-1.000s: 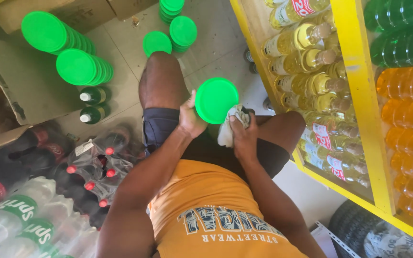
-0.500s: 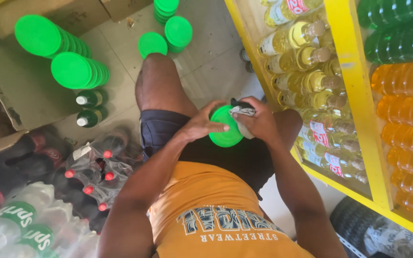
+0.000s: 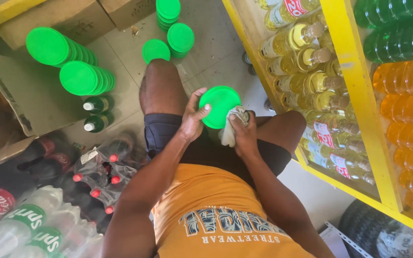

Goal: Cleaning green plastic containers by wiping them with a cloth in a storage area

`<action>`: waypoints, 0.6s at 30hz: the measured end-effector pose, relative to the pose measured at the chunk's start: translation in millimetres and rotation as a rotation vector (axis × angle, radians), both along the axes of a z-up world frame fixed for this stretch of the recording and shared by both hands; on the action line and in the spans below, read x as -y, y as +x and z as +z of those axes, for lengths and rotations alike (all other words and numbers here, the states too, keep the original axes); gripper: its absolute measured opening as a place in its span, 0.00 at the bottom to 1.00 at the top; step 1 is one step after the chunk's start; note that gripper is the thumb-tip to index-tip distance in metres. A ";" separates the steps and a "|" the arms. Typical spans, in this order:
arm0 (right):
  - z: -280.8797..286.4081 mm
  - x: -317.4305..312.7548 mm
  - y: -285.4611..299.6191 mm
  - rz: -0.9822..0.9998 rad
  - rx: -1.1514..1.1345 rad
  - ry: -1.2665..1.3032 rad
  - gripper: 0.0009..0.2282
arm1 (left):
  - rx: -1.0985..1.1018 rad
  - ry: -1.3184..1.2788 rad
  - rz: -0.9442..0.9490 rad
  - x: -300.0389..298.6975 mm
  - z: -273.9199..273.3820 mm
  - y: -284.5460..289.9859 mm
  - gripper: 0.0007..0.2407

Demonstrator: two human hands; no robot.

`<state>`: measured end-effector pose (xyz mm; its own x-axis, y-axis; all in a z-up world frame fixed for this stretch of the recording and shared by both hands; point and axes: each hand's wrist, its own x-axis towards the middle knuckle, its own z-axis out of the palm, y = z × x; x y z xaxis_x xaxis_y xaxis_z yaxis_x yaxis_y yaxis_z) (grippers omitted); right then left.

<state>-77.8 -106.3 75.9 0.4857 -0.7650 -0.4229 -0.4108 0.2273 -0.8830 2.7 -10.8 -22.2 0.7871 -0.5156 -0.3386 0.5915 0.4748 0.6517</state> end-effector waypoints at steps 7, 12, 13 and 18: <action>-2.3 80.8 -16.8 0.513 -0.183 -0.351 0.20 | 0.140 0.213 -0.383 -0.5 -33.8 -4.1 0.31; 31.2 83.0 12.8 0.931 -0.164 -0.657 0.16 | 0.315 0.368 -0.604 5.3 7.9 -3.2 0.34; 26.4 83.3 13.7 1.070 -0.177 -0.800 0.16 | 0.372 0.424 -0.642 5.1 9.5 -1.4 0.33; 38.1 64.4 26.9 1.365 -0.029 -1.019 0.10 | 0.482 0.408 -0.617 -1.0 2.5 -5.6 0.29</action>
<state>-51.0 -170.7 114.0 0.9711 0.2242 -0.0815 0.1694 -0.8887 -0.4261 -2.9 -9.8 -19.7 0.5129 -0.8073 -0.2919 0.2825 -0.1624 0.9454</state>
